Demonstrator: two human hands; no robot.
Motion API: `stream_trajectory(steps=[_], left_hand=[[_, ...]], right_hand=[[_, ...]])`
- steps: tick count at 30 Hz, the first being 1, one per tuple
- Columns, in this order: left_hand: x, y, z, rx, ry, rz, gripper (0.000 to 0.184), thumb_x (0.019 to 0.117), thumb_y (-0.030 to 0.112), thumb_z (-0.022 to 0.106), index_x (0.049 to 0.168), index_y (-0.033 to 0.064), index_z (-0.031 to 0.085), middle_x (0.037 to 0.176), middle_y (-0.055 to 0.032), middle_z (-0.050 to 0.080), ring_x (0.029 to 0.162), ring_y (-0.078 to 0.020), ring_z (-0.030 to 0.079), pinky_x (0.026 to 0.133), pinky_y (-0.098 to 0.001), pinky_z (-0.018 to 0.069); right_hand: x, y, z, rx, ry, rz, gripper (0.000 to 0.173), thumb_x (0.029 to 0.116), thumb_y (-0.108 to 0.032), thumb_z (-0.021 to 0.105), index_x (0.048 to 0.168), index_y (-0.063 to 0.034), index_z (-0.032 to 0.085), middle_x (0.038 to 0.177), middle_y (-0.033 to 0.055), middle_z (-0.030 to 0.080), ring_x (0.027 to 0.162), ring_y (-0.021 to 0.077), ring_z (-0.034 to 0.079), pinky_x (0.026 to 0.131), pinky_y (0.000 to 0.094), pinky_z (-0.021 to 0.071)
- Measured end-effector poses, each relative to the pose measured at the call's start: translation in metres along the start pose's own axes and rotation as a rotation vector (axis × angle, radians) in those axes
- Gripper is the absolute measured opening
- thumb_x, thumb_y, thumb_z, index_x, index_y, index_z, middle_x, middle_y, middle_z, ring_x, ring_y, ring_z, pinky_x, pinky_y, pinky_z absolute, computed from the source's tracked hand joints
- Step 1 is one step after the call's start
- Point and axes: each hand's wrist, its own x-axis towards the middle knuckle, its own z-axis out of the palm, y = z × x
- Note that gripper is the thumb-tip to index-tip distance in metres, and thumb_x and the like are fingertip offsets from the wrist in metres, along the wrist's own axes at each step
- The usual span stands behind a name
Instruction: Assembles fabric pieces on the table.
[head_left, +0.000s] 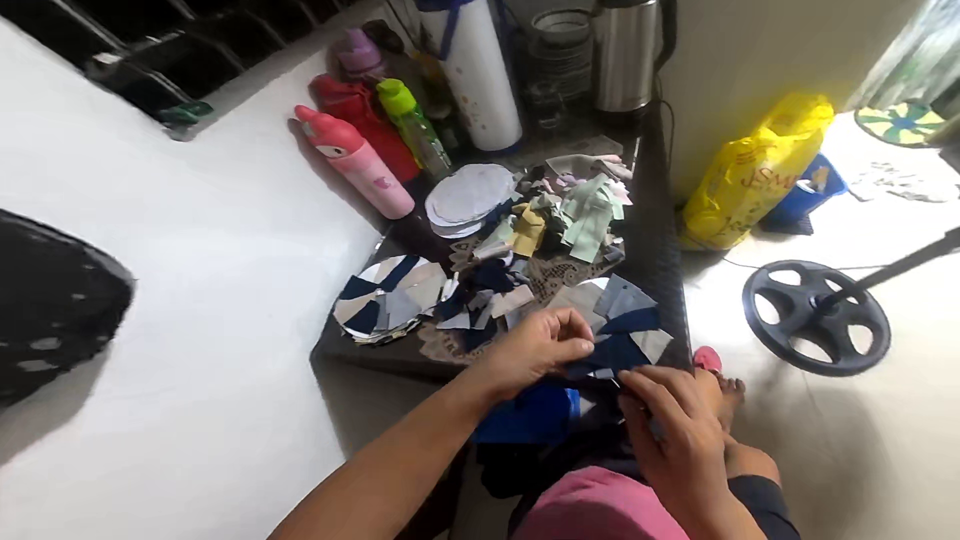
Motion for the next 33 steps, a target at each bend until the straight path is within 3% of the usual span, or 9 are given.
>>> stream_trajectory(steps=[5, 9, 13, 18, 23, 26, 28, 31, 33], left_hand=[[-0.012, -0.016, 0.04, -0.148, -0.095, -0.008, 0.008, 0.0978, 0.003, 0.061, 0.099, 0.0105, 0.06, 0.084, 0.0062, 0.066, 0.072, -0.0027, 0.064, 0.064, -0.0195, 0.0554], [-0.016, -0.033, 0.054, -0.233, -0.152, 0.015, 0.016, 0.093, -0.002, 0.065, 0.102, 0.0094, 0.06, 0.089, 0.0053, 0.067, 0.077, -0.0041, 0.066, 0.071, -0.0218, 0.0578], [-0.02, -0.045, 0.06, -0.247, -0.195, 0.04, 0.024, 0.0875, -0.008, 0.066, 0.105, 0.0077, 0.06, 0.092, 0.0045, 0.065, 0.082, -0.003, 0.064, 0.076, -0.0197, 0.0555], [-0.022, -0.054, 0.056, -0.129, -0.217, -0.026, 0.031, 0.0866, -0.006, 0.067, 0.116, 0.003, 0.063, 0.095, 0.0023, 0.066, 0.083, -0.0031, 0.064, 0.077, -0.019, 0.0549], [-0.023, -0.061, 0.054, -0.119, -0.207, -0.125, 0.011, 0.0912, -0.001, 0.064, 0.098, 0.0061, 0.068, 0.088, 0.0056, 0.068, 0.079, -0.0013, 0.064, 0.073, -0.0196, 0.055], [-0.023, -0.065, 0.057, -0.251, -0.132, -0.131, 0.011, 0.0962, 0.001, 0.054, 0.097, 0.0078, 0.062, 0.091, 0.0041, 0.067, 0.085, -0.0054, 0.066, 0.082, -0.0254, 0.0565], [-0.024, -0.064, 0.062, -0.333, -0.082, -0.114, 0.011, 0.0992, 0.0, 0.05, 0.099, 0.0072, 0.059, 0.092, 0.002, 0.068, 0.087, -0.0078, 0.069, 0.085, -0.0286, 0.0591], [-0.028, -0.062, 0.065, -0.25, -0.099, -0.005, 0.01, 0.0983, 0.0, 0.056, 0.103, 0.0058, 0.062, 0.092, 0.0041, 0.068, 0.083, -0.0041, 0.067, 0.077, -0.0237, 0.0588], [-0.031, -0.063, 0.066, -0.098, -0.144, 0.095, 0.01, 0.0982, 0.003, 0.059, 0.104, 0.0028, 0.067, 0.092, 0.0041, 0.067, 0.079, 0.0006, 0.064, 0.072, -0.0179, 0.0553]], right_hand=[[-0.013, -0.003, -0.005, -0.059, 0.014, 0.029, 0.014, 0.093, -0.017, 0.065, 0.098, -0.0089, 0.074, 0.097, 0.0073, 0.075, 0.095, 0.0181, 0.069, 0.084, 0.0288, 0.055], [-0.029, 0.0, -0.007, 0.128, 0.018, 0.158, 0.012, 0.0927, -0.008, 0.064, 0.092, -0.0024, 0.074, 0.09, 0.007, 0.073, 0.087, 0.0095, 0.069, 0.081, 0.0201, 0.0567], [-0.04, -0.004, -0.011, 0.522, -0.015, 0.48, 0.011, 0.0931, -0.007, 0.064, 0.096, 0.0, 0.072, 0.091, 0.0022, 0.072, 0.082, 0.0015, 0.068, 0.076, 0.017, 0.058], [-0.046, -0.004, -0.016, 1.036, 0.015, 0.885, 0.013, 0.0945, -0.004, 0.059, 0.095, -0.0064, 0.072, 0.085, 0.0016, 0.073, 0.077, 0.0083, 0.069, 0.072, 0.0244, 0.0594], [-0.047, -0.001, -0.02, 1.194, 0.075, 1.063, 0.018, 0.0969, -0.004, 0.052, 0.094, -0.0057, 0.07, 0.08, 0.0051, 0.073, 0.071, 0.0094, 0.07, 0.069, 0.0242, 0.0596], [-0.048, -0.002, -0.021, 1.282, 0.056, 1.17, 0.023, 0.0976, -0.004, 0.046, 0.092, -0.0077, 0.068, 0.078, 0.0057, 0.074, 0.069, 0.01, 0.072, 0.067, 0.0236, 0.06], [-0.053, 0.001, -0.02, 1.312, -0.001, 1.182, 0.023, 0.0959, -0.005, 0.044, 0.093, -0.0084, 0.067, 0.082, 0.0076, 0.075, 0.071, 0.0114, 0.072, 0.065, 0.024, 0.0596], [-0.062, 0.007, -0.016, 1.156, -0.015, 1.047, 0.021, 0.0966, -0.011, 0.042, 0.098, -0.011, 0.063, 0.094, 0.0043, 0.074, 0.078, 0.0101, 0.071, 0.066, 0.0241, 0.0589], [-0.062, 0.012, -0.016, 1.088, -0.03, 0.913, 0.029, 0.1016, -0.028, 0.047, 0.113, -0.0094, 0.066, 0.114, 0.007, 0.073, 0.098, 0.014, 0.071, 0.08, 0.028, 0.0587]])
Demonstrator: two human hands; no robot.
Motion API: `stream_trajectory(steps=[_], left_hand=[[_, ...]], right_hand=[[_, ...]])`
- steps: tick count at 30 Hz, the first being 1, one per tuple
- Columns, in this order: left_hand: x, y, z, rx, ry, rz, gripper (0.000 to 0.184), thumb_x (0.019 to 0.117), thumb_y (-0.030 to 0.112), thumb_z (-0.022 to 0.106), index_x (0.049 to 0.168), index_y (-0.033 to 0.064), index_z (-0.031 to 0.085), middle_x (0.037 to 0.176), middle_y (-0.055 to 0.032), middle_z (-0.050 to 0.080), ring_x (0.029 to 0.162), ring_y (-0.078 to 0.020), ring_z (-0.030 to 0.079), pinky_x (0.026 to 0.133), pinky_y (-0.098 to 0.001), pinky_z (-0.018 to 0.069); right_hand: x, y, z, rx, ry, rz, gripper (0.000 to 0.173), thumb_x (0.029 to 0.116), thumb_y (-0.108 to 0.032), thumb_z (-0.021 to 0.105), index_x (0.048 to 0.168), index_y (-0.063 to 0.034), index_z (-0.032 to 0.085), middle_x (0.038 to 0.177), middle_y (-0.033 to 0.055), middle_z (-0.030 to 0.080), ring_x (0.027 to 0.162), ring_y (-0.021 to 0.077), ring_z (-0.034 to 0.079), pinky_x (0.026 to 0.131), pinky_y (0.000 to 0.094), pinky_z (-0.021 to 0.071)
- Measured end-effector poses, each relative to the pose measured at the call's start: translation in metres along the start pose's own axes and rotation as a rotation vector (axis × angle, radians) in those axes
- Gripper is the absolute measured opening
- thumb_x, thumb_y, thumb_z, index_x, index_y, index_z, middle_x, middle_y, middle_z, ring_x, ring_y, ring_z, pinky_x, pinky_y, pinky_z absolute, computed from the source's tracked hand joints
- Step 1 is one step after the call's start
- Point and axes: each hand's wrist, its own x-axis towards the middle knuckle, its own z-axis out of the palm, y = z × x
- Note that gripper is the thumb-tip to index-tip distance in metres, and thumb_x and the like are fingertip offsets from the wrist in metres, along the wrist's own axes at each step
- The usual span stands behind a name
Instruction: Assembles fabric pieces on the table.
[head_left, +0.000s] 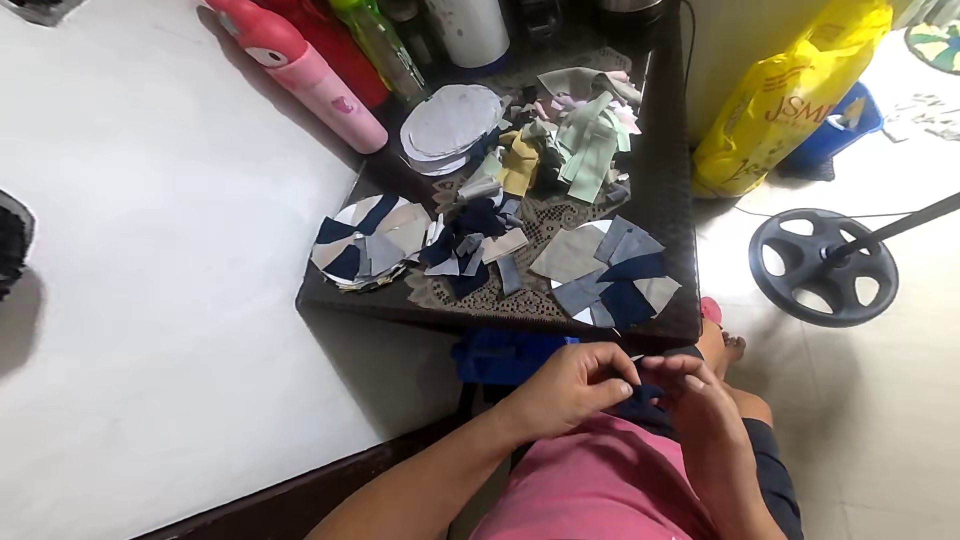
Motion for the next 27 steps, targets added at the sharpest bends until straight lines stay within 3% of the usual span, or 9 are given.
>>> stream_trajectory(steps=[2, 4, 8, 10, 13, 16, 21, 24, 27], left_hand=[[-0.004, -0.002, 0.005, 0.181, -0.008, 0.122, 0.013, 0.0987, 0.006, 0.06, 0.103, -0.0006, 0.071, 0.092, -0.0001, 0.069, 0.078, 0.0025, 0.062, 0.072, -0.0144, 0.0524], [-0.007, -0.005, 0.01, 0.39, 0.047, 0.258, 0.015, 0.0986, 0.007, 0.061, 0.101, -0.0008, 0.074, 0.095, -0.0062, 0.073, 0.084, -0.0013, 0.066, 0.078, -0.0158, 0.0541], [-0.013, -0.012, 0.014, 0.612, 0.221, 0.283, 0.012, 0.0949, 0.013, 0.067, 0.095, 0.0014, 0.071, 0.083, -0.0082, 0.07, 0.074, -0.0076, 0.065, 0.07, -0.0191, 0.0531], [-0.017, -0.017, 0.012, 0.562, 0.255, 0.222, 0.013, 0.0948, 0.013, 0.067, 0.096, 0.0005, 0.07, 0.083, -0.0083, 0.07, 0.074, -0.0071, 0.064, 0.07, -0.0189, 0.0527], [-0.019, -0.023, 0.011, 0.389, 0.304, 0.149, 0.013, 0.0969, 0.009, 0.063, 0.101, -0.0012, 0.069, 0.087, -0.0063, 0.07, 0.076, -0.0029, 0.065, 0.072, -0.0167, 0.0541], [-0.019, -0.027, 0.012, 0.186, 0.358, 0.083, 0.012, 0.0993, 0.008, 0.061, 0.105, -0.0009, 0.066, 0.086, -0.0016, 0.069, 0.074, -0.0007, 0.065, 0.071, -0.0175, 0.0563], [-0.023, -0.027, 0.01, -0.289, 0.263, 0.005, 0.02, 0.1074, 0.007, 0.043, 0.12, -0.002, 0.055, 0.105, -0.0052, 0.069, 0.091, -0.0122, 0.072, 0.086, -0.032, 0.0619], [-0.024, -0.03, 0.011, -0.43, 0.258, 0.045, 0.023, 0.101, 0.002, 0.052, 0.124, 0.0017, 0.048, 0.107, -0.0023, 0.066, 0.097, -0.0118, 0.069, 0.091, -0.0337, 0.0589], [-0.024, -0.037, 0.012, -0.38, 0.292, 0.156, 0.027, 0.093, -0.003, 0.061, 0.117, 0.0033, 0.05, 0.108, -0.0005, 0.063, 0.097, -0.0076, 0.066, 0.089, -0.0279, 0.0569]], right_hand=[[0.002, -0.004, -0.001, -0.032, -0.153, -0.05, 0.049, 0.1008, -0.044, 0.055, 0.131, -0.0064, 0.062, 0.128, 0.0086, 0.069, 0.117, 0.0171, 0.065, 0.097, 0.0332, 0.0536], [0.0, -0.006, 0.003, -0.027, -0.257, -0.002, 0.049, 0.0971, -0.039, 0.065, 0.134, -0.0055, 0.062, 0.124, 0.0042, 0.07, 0.113, 0.0118, 0.066, 0.098, 0.0305, 0.0536], [-0.004, -0.003, 0.012, -0.05, -0.125, 0.14, 0.009, 0.0927, -0.008, 0.068, 0.096, -0.0077, 0.077, 0.087, -0.0006, 0.075, 0.078, 0.0053, 0.07, 0.073, 0.0226, 0.0596], [-0.002, -0.002, 0.013, -0.139, -0.093, 0.102, 0.01, 0.093, -0.005, 0.066, 0.09, -0.008, 0.076, 0.083, -0.002, 0.073, 0.075, 0.004, 0.068, 0.071, 0.021, 0.0583], [0.004, -0.002, 0.017, -0.289, -0.079, -0.024, 0.011, 0.096, -0.004, 0.061, 0.096, -0.0062, 0.072, 0.087, -0.0023, 0.072, 0.076, 0.005, 0.069, 0.071, 0.022, 0.0603], [0.011, -0.006, 0.027, -0.406, -0.064, -0.083, 0.01, 0.0962, -0.004, 0.06, 0.097, -0.0044, 0.07, 0.083, -0.0038, 0.07, 0.067, 0.0014, 0.064, 0.06, 0.0166, 0.0559], [0.016, -0.014, 0.03, -0.41, -0.089, -0.018, 0.011, 0.0959, -0.005, 0.06, 0.095, -0.0054, 0.071, 0.076, -0.0051, 0.069, 0.058, -0.0002, 0.061, 0.054, 0.0147, 0.0526], [0.016, -0.013, 0.028, -0.377, -0.099, 0.03, 0.011, 0.0958, -0.005, 0.061, 0.094, -0.0062, 0.071, 0.075, -0.0047, 0.069, 0.058, 0.0003, 0.061, 0.053, 0.0151, 0.0524], [0.015, -0.011, 0.028, -0.352, -0.095, 0.053, 0.011, 0.0954, -0.005, 0.061, 0.093, -0.0068, 0.072, 0.075, -0.0043, 0.069, 0.057, -0.0001, 0.06, 0.053, 0.0148, 0.052]])
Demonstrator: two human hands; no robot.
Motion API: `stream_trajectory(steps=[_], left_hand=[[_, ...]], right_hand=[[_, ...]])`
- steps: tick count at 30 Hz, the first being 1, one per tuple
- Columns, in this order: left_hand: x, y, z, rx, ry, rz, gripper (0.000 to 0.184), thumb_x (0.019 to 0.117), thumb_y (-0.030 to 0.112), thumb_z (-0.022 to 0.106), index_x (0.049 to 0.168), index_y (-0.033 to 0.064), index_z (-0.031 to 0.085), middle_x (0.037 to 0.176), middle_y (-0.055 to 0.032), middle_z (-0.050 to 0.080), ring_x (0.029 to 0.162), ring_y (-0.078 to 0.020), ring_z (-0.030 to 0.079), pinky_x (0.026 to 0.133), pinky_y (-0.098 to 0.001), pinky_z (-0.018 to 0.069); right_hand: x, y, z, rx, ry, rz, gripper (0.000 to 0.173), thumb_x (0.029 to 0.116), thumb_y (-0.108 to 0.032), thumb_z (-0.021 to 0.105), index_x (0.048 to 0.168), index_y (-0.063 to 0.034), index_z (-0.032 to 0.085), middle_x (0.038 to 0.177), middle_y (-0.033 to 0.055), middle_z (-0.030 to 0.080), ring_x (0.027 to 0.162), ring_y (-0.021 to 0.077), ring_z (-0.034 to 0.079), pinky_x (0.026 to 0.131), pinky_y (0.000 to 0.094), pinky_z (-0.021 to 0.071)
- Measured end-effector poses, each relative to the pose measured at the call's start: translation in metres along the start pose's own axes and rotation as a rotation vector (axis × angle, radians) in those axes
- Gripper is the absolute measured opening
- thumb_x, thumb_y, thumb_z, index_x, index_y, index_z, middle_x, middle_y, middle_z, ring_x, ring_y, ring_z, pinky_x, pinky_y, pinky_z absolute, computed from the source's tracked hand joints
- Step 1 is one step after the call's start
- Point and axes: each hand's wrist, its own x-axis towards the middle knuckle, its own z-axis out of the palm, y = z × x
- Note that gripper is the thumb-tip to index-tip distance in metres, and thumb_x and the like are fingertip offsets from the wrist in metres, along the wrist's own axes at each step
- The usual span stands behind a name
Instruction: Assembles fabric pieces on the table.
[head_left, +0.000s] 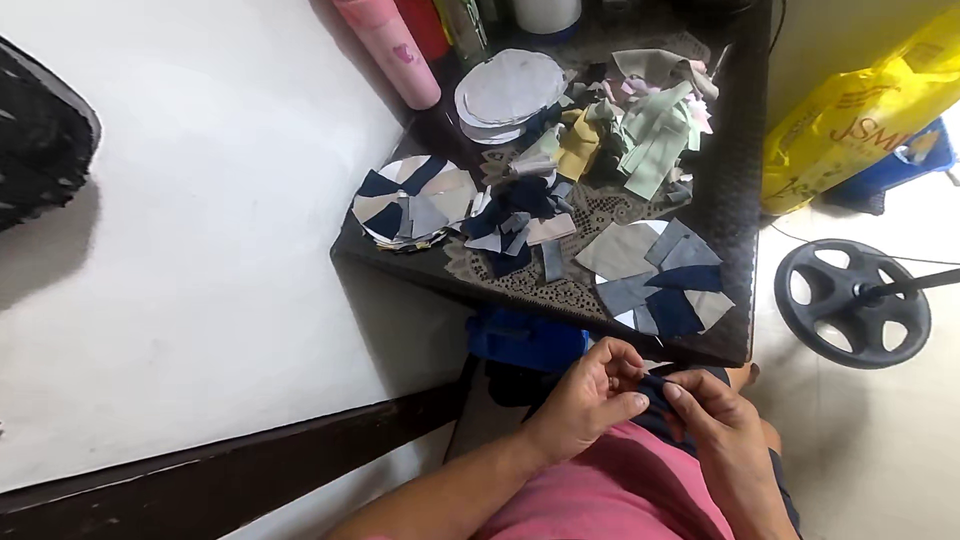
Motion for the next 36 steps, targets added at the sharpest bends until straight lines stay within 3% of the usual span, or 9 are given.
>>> stream_trajectory(steps=[4, 6, 10, 16, 22, 26, 29, 32, 36], left_hand=[[-0.002, -0.005, -0.001, 0.22, 0.053, 0.158, 0.006, 0.0907, -0.006, 0.065, 0.094, -0.0019, 0.068, 0.108, -0.0049, 0.066, 0.099, -0.0039, 0.064, 0.085, -0.0189, 0.0557], [-0.003, -0.005, -0.001, 0.345, 0.076, 0.194, 0.009, 0.0908, -0.005, 0.066, 0.091, -0.0017, 0.075, 0.105, -0.007, 0.068, 0.1, -0.0036, 0.065, 0.086, -0.0168, 0.0557], [-0.001, -0.006, -0.002, 0.449, 0.132, 0.221, 0.017, 0.0936, -0.003, 0.064, 0.104, -0.0012, 0.078, 0.107, -0.0088, 0.072, 0.1, -0.0056, 0.068, 0.088, -0.0184, 0.0574], [0.004, -0.006, -0.007, 0.522, 0.216, 0.306, 0.02, 0.0937, -0.001, 0.063, 0.109, -0.0022, 0.077, 0.112, -0.0116, 0.073, 0.102, -0.0068, 0.069, 0.087, -0.0188, 0.0581], [0.019, 0.001, -0.018, 0.707, 0.293, 0.438, 0.02, 0.0924, -0.002, 0.064, 0.108, -0.002, 0.077, 0.109, -0.0136, 0.074, 0.102, -0.0094, 0.071, 0.09, -0.02, 0.0577], [0.035, 0.008, -0.028, 0.791, 0.374, 0.464, 0.023, 0.0906, -0.004, 0.064, 0.109, -0.0016, 0.077, 0.109, -0.0148, 0.074, 0.1, -0.0121, 0.072, 0.089, -0.0221, 0.0583], [0.047, 0.013, -0.036, 0.837, 0.434, 0.426, 0.027, 0.0898, -0.002, 0.064, 0.113, 0.0007, 0.077, 0.111, -0.0139, 0.073, 0.094, -0.0099, 0.071, 0.084, -0.0197, 0.0575], [0.054, 0.015, -0.044, 0.85, 0.479, 0.349, 0.028, 0.0901, 0.0, 0.063, 0.115, 0.0021, 0.075, 0.11, -0.013, 0.072, 0.086, -0.0079, 0.069, 0.079, -0.0191, 0.0573], [0.057, 0.016, -0.051, 0.814, 0.486, 0.233, 0.033, 0.0906, -0.001, 0.063, 0.123, 0.0013, 0.071, 0.118, -0.0168, 0.067, 0.088, -0.0113, 0.07, 0.079, -0.0226, 0.0593]], right_hand=[[-0.001, 0.001, 0.003, 0.012, 0.015, 0.012, 0.009, 0.0937, -0.003, 0.063, 0.093, -0.006, 0.072, 0.074, -0.0037, 0.07, 0.057, 0.0007, 0.061, 0.053, 0.0153, 0.0527], [0.0, 0.001, 0.005, -0.003, 0.024, 0.0, 0.007, 0.0927, -0.002, 0.065, 0.095, -0.0056, 0.071, 0.075, -0.004, 0.07, 0.057, 0.0008, 0.062, 0.053, 0.0153, 0.0528], [0.003, 0.003, 0.004, -0.063, 0.023, -0.095, 0.014, 0.0907, -0.002, 0.064, 0.102, -0.009, 0.06, 0.08, -0.0068, 0.066, 0.065, 0.0003, 0.062, 0.057, 0.016, 0.0536], [0.015, 0.004, -0.005, -0.188, -0.119, -0.302, 0.014, 0.0956, -0.008, 0.063, 0.096, -0.0131, 0.075, 0.097, -0.0043, 0.07, 0.091, 0.0015, 0.065, 0.08, 0.0156, 0.0552], [0.042, -0.018, 0.012, -0.571, -0.145, -0.425, 0.024, 0.0917, -0.001, 0.059, 0.098, -0.0079, 0.081, 0.097, 0.004, 0.069, 0.085, -0.0011, 0.064, 0.075, 0.0113, 0.0541], [0.07, -0.031, 0.029, -0.808, -0.196, -0.507, 0.034, 0.091, 0.006, 0.052, 0.105, -0.0066, 0.08, 0.108, 0.0094, 0.075, 0.099, 0.0113, 0.072, 0.086, 0.0237, 0.0577], [0.09, -0.036, 0.037, -0.88, -0.22, -0.495, 0.036, 0.093, 0.007, 0.05, 0.108, -0.0068, 0.08, 0.111, 0.0102, 0.076, 0.101, 0.0177, 0.073, 0.088, 0.0333, 0.0591], [0.107, -0.036, 0.04, -0.92, -0.263, -0.496, 0.038, 0.0927, 0.009, 0.048, 0.108, -0.0063, 0.08, 0.111, 0.0114, 0.076, 0.101, 0.0201, 0.073, 0.088, 0.0361, 0.059], [0.122, -0.034, 0.043, -0.959, -0.313, -0.483, 0.039, 0.0906, 0.011, 0.048, 0.108, -0.0052, 0.08, 0.112, 0.0126, 0.076, 0.102, 0.0242, 0.074, 0.088, 0.0419, 0.0592]])
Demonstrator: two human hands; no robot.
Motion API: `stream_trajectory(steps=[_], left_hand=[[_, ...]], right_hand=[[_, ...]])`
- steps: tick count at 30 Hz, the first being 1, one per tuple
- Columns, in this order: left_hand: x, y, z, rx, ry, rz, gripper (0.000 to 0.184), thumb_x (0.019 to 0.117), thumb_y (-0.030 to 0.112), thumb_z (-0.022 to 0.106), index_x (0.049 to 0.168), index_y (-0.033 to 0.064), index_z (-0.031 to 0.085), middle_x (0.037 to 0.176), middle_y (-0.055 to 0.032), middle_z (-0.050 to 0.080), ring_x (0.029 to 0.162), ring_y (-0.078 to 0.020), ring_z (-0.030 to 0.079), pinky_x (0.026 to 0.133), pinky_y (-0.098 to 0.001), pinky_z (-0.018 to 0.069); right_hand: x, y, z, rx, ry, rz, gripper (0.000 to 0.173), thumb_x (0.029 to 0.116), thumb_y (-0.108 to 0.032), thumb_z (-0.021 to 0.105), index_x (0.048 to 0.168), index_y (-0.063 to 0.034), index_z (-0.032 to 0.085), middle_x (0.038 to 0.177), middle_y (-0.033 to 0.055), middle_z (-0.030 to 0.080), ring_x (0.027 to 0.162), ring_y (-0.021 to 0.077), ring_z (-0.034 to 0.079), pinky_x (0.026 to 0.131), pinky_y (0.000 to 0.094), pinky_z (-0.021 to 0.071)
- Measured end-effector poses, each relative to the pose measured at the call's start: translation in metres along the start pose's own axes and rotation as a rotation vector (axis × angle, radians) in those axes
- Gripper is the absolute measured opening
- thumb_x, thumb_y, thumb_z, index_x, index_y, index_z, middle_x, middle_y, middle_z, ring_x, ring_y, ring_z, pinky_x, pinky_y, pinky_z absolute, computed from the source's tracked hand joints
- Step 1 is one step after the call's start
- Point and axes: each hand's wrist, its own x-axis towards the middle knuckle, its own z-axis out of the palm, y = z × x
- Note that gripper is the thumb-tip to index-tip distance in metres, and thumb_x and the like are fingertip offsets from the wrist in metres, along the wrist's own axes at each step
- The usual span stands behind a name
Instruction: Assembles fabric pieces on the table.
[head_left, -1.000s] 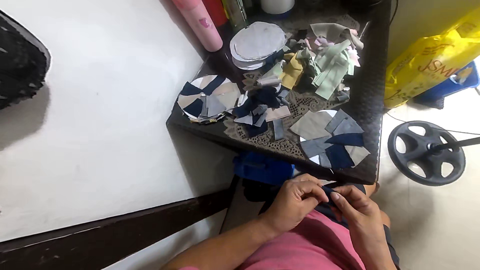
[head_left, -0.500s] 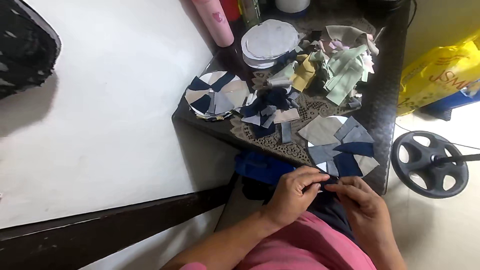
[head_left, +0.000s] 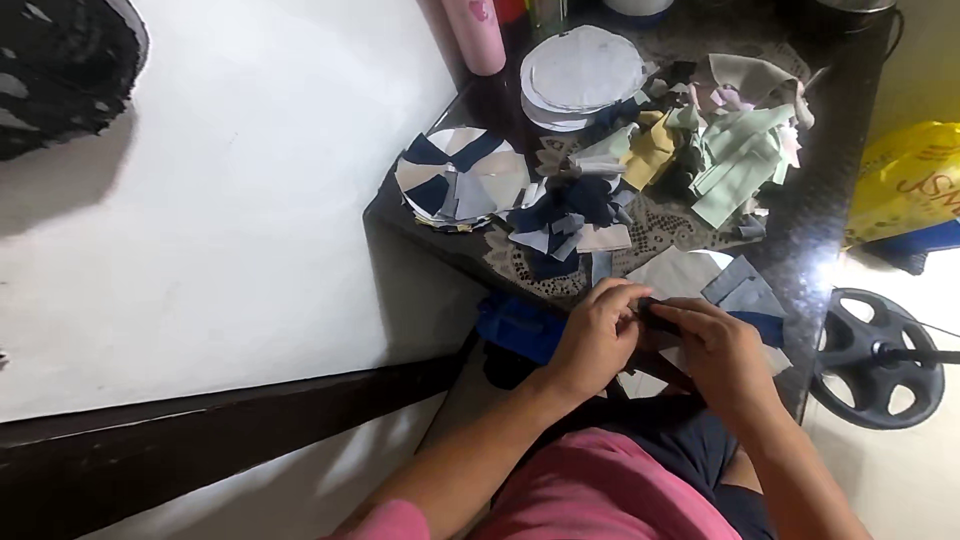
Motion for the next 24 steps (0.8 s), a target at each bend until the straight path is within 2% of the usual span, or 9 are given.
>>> stream_trajectory(steps=[2, 8, 11, 13, 14, 17, 19, 21, 24], left_hand=[[-0.001, -0.002, -0.001, -0.011, -0.008, -0.02, 0.033, 0.0905, -0.002, 0.063, 0.123, 0.0006, 0.07, 0.121, -0.018, 0.066, 0.089, -0.0133, 0.071, 0.08, -0.0245, 0.0602], [-0.004, -0.009, -0.002, -0.063, 0.035, -0.025, 0.025, 0.0939, 0.002, 0.063, 0.118, -0.0003, 0.07, 0.118, -0.0159, 0.066, 0.087, -0.0092, 0.07, 0.078, -0.0209, 0.0597], [-0.005, -0.012, -0.002, 0.062, 0.104, 0.052, 0.021, 0.0935, 0.002, 0.062, 0.111, 0.0014, 0.074, 0.113, -0.0143, 0.068, 0.084, -0.01, 0.069, 0.075, -0.0214, 0.059], [-0.005, -0.013, -0.002, 0.21, 0.142, 0.124, 0.02, 0.0938, 0.004, 0.061, 0.105, 0.0048, 0.077, 0.111, -0.0119, 0.07, 0.085, -0.0137, 0.069, 0.076, -0.0253, 0.0585], [-0.005, -0.013, -0.003, 0.274, 0.139, 0.139, 0.019, 0.0941, 0.006, 0.062, 0.104, 0.0064, 0.079, 0.111, -0.0113, 0.071, 0.09, -0.0178, 0.07, 0.079, -0.0301, 0.059], [-0.003, -0.012, -0.003, 0.383, 0.104, 0.134, 0.018, 0.0933, 0.011, 0.066, 0.105, 0.0088, 0.079, 0.113, -0.0111, 0.07, 0.101, -0.0265, 0.068, 0.086, -0.043, 0.0565], [0.0, -0.01, -0.002, 0.386, 0.074, 0.117, 0.018, 0.0916, 0.015, 0.07, 0.105, 0.0094, 0.079, 0.114, -0.0111, 0.07, 0.106, -0.0288, 0.066, 0.092, -0.0486, 0.0532], [0.003, -0.007, -0.002, 0.342, 0.035, 0.092, 0.02, 0.0912, 0.019, 0.072, 0.107, 0.0088, 0.079, 0.116, -0.0117, 0.069, 0.109, -0.0295, 0.064, 0.095, -0.0501, 0.0503], [0.005, -0.003, -0.001, 0.228, 0.001, 0.067, 0.019, 0.0918, 0.018, 0.072, 0.104, 0.0045, 0.078, 0.117, -0.0129, 0.069, 0.111, -0.0283, 0.064, 0.098, -0.0476, 0.0503]], right_hand=[[0.003, 0.003, 0.001, -0.013, -0.013, -0.005, 0.039, 0.0904, 0.011, 0.049, 0.107, -0.0048, 0.08, 0.112, 0.0127, 0.076, 0.102, 0.0251, 0.074, 0.088, 0.043, 0.0592], [0.004, 0.006, 0.003, -0.097, -0.016, -0.018, 0.038, 0.0903, 0.011, 0.05, 0.107, -0.0048, 0.08, 0.111, 0.0134, 0.076, 0.101, 0.0269, 0.074, 0.087, 0.0442, 0.0593], [0.004, 0.007, 0.005, -0.133, -0.016, -0.026, 0.038, 0.0901, 0.01, 0.049, 0.108, -0.0042, 0.08, 0.112, 0.0137, 0.076, 0.101, 0.0282, 0.073, 0.086, 0.0455, 0.0589], [0.005, 0.008, 0.005, -0.158, -0.016, -0.035, 0.037, 0.0907, 0.01, 0.049, 0.108, -0.0044, 0.079, 0.111, 0.0138, 0.075, 0.1, 0.0288, 0.073, 0.084, 0.0469, 0.059], [0.005, 0.009, 0.006, -0.17, -0.013, -0.042, 0.037, 0.0904, 0.01, 0.05, 0.108, -0.0046, 0.08, 0.111, 0.0138, 0.075, 0.099, 0.0291, 0.074, 0.083, 0.0471, 0.0592], [0.005, 0.007, 0.004, -0.179, -0.009, -0.045, 0.038, 0.0903, 0.01, 0.05, 0.108, -0.0048, 0.08, 0.111, 0.0137, 0.075, 0.099, 0.0295, 0.074, 0.083, 0.0478, 0.059], [0.004, 0.006, 0.001, -0.142, 0.005, -0.042, 0.038, 0.0915, 0.008, 0.048, 0.109, -0.0062, 0.08, 0.111, 0.0117, 0.076, 0.1, 0.0256, 0.074, 0.084, 0.0436, 0.0592], [0.001, 0.003, -0.004, -0.067, 0.011, -0.029, 0.037, 0.0933, 0.005, 0.049, 0.109, -0.0082, 0.08, 0.112, 0.0096, 0.076, 0.1, 0.0181, 0.073, 0.085, 0.0344, 0.0593], [-0.001, -0.001, -0.009, 0.04, 0.011, 0.007, 0.036, 0.0939, 0.004, 0.05, 0.109, -0.0086, 0.08, 0.112, 0.0085, 0.075, 0.098, 0.0096, 0.071, 0.083, 0.0225, 0.0572]])
